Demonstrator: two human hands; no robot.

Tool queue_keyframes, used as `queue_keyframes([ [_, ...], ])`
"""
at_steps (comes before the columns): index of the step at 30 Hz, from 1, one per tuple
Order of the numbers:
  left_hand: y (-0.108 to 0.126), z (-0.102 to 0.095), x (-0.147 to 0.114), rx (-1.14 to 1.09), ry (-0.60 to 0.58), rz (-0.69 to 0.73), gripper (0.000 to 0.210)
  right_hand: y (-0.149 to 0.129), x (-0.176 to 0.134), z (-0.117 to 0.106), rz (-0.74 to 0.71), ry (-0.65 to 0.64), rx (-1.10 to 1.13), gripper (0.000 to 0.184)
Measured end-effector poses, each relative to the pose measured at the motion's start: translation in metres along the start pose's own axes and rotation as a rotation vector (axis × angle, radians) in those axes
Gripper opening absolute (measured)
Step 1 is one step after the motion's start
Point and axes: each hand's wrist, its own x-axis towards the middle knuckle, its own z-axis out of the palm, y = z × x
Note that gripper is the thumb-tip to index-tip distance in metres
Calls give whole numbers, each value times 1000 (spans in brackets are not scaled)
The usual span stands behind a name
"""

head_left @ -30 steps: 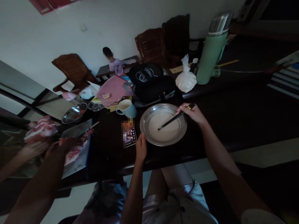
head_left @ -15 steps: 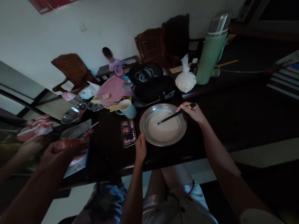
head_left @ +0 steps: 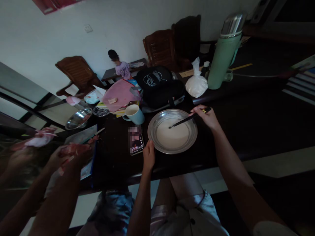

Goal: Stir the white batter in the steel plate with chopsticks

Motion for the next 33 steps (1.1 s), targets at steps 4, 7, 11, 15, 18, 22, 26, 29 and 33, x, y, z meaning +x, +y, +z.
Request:
queue_keyframes([
  [4,0,0,0,7,-5,11,53,0,-1,0,43,-81,35,34],
  [7,0,0,0,8,-11,13,53,-1,-2,4,11,-189,21,35],
  [11,0,0,0,7,-13,5,51,0,0,1,2,-66,16,34],
  [15,1,0,0,7,-12,4,51,0,0,-2,43,-18,42,34],
  [18,2,1,-1,-2,-5,-1,52,-1,-2,3,30,-156,41,34],
  [22,4,1,-1,-12,-5,-9,53,-2,-1,5,10,-130,22,34],
  [26,3,1,-1,-18,-13,-1,53,-2,0,-1,47,2,33,34],
  [29,2,0,0,-16,-2,-7,52,-2,-2,1,75,-101,56,35],
  [33,2,1,0,-23,9,-10,53,-1,-2,5,37,-174,35,35],
])
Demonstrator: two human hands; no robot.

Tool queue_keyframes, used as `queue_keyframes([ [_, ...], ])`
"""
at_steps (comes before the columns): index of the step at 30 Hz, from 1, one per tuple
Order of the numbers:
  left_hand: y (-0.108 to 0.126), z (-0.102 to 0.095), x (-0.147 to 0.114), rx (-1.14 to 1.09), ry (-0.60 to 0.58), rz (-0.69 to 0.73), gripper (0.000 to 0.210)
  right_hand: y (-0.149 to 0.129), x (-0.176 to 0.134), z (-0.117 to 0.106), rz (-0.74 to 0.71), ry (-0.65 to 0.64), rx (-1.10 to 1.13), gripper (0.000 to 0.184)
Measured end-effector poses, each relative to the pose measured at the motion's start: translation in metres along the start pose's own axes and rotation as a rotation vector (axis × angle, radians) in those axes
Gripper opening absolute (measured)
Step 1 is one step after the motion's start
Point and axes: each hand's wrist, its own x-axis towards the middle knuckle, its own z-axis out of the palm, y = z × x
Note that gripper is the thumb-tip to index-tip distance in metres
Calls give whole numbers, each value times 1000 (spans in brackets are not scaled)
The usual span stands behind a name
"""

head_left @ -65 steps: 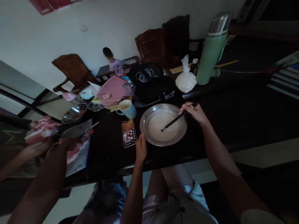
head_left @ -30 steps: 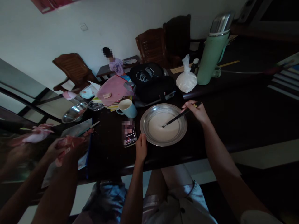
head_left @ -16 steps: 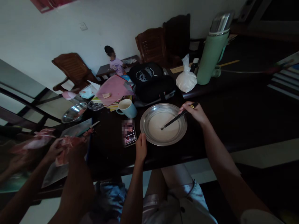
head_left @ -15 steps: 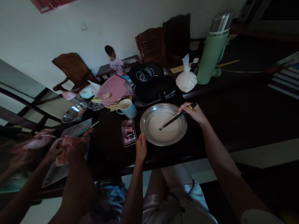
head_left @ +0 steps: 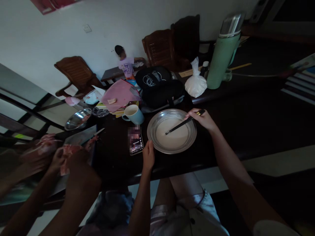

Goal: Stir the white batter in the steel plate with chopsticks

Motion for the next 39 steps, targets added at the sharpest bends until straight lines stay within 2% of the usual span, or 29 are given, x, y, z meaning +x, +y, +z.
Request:
queue_keyframes([
  [3,0,0,0,-2,-9,8,52,0,1,-4,-7,133,-18,35],
  [5,-1,0,0,11,-14,9,53,0,1,-6,10,174,-13,35],
  [11,-4,0,0,22,-15,9,54,0,0,1,-16,-32,3,35],
  [17,-5,0,0,16,-19,7,53,-1,0,-5,-16,147,-2,33],
  [23,-4,0,1,9,-12,13,53,-1,-1,0,7,-23,7,36],
  [29,-4,0,0,20,-14,12,52,-1,1,-4,-4,149,-2,35],
  [35,-1,0,0,4,-7,3,52,0,0,0,5,-31,1,35],
  [39,1,1,0,7,1,-3,52,-1,1,-2,-23,91,-14,34],
])
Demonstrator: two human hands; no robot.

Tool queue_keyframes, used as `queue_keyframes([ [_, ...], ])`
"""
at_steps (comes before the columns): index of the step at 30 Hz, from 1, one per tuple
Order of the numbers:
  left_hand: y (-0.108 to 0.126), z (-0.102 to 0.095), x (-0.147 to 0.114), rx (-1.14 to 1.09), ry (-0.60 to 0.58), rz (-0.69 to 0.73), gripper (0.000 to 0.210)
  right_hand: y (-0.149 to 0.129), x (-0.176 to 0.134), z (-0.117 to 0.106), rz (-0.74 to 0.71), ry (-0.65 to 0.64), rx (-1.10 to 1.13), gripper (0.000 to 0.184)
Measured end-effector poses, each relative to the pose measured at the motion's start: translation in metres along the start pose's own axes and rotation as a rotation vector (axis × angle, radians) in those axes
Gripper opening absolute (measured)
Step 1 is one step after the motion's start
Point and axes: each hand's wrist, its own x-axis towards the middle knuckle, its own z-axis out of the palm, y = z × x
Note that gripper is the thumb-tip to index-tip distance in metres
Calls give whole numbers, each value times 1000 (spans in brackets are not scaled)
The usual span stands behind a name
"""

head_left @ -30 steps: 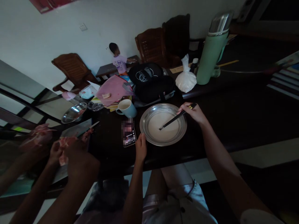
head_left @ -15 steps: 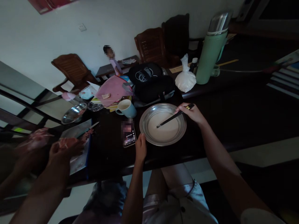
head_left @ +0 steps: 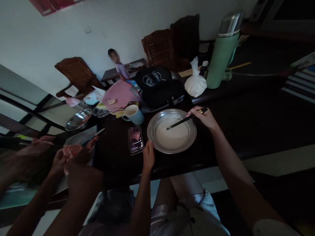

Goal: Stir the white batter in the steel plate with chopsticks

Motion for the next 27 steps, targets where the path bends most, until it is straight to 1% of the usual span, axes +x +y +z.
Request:
queue_keyframes([
  [2,0,0,0,-2,2,8,52,0,0,-2,19,45,17,33],
  [3,0,1,1,-5,0,11,52,1,0,-2,31,35,28,32],
  [5,-1,0,1,-10,-6,12,51,1,-1,-1,47,-31,48,32],
  [7,-1,0,1,-11,-8,4,51,1,-1,1,29,-106,44,32],
  [9,-1,0,0,-3,-8,-5,51,0,-1,2,-16,-120,5,33],
  [11,-1,0,0,0,-8,-9,52,-1,0,-1,-34,-57,-27,34],
  [13,0,0,0,-9,-7,-11,52,-1,0,-4,-10,32,-20,34],
  [15,0,0,0,-22,-6,-16,51,0,0,-6,31,60,17,34],
  [16,0,0,0,-26,-8,-19,51,0,-1,-5,46,39,33,34],
  [18,-2,0,0,-24,-12,-19,51,1,-2,-2,58,-41,46,33],
  [20,-3,0,0,-15,-11,-16,51,1,-2,1,33,-104,32,32],
  [21,-4,0,0,-11,-7,-14,51,0,-2,2,12,-106,21,32],
  [22,-5,0,0,-6,-3,-10,52,0,-1,2,-6,-87,12,32],
  [24,-6,0,0,0,-3,2,53,1,0,-1,-21,-6,8,32],
  [26,-5,0,0,3,-10,14,54,1,0,-5,-3,61,22,33],
  [27,-5,0,0,3,-15,17,54,1,0,-6,13,67,32,33],
])
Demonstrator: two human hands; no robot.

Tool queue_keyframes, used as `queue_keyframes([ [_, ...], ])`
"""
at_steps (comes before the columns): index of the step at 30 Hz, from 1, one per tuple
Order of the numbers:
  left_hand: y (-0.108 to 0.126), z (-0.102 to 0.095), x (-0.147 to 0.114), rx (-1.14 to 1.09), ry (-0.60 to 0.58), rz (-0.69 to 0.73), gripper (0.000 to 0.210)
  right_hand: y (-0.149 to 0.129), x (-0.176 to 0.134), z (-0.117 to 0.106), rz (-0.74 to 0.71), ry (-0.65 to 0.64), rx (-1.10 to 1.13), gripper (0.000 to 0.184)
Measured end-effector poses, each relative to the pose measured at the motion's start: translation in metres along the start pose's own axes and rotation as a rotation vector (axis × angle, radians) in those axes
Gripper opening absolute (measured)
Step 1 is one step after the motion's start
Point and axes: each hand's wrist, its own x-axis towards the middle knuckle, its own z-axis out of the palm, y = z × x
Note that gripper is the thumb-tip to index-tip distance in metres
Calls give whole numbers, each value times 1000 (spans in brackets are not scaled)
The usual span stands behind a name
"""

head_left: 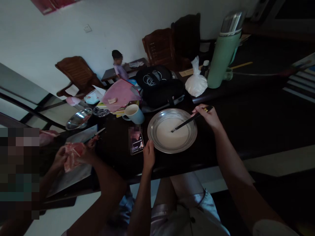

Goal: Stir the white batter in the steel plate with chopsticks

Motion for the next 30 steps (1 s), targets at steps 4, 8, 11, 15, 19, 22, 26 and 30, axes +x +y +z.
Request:
queue_keyframes([
  [4,2,0,0,-2,3,-4,54,2,-1,4,37,-126,14,34],
  [8,3,0,0,12,11,-13,54,2,-1,7,-16,-120,-18,33],
  [11,3,1,-1,9,14,-8,54,1,0,3,-7,-6,-11,34],
  [15,3,1,-1,16,16,-11,54,1,-2,4,30,-74,9,36],
  [19,1,0,-1,27,27,-18,54,0,-2,9,-9,-171,-16,34],
  [22,0,0,-1,21,17,-7,53,0,-1,6,-27,-69,-22,34],
  [26,0,0,-1,14,5,-5,53,-1,-1,4,25,-44,-6,35],
  [30,1,0,0,5,4,-7,53,-1,-2,9,12,-174,1,34],
])
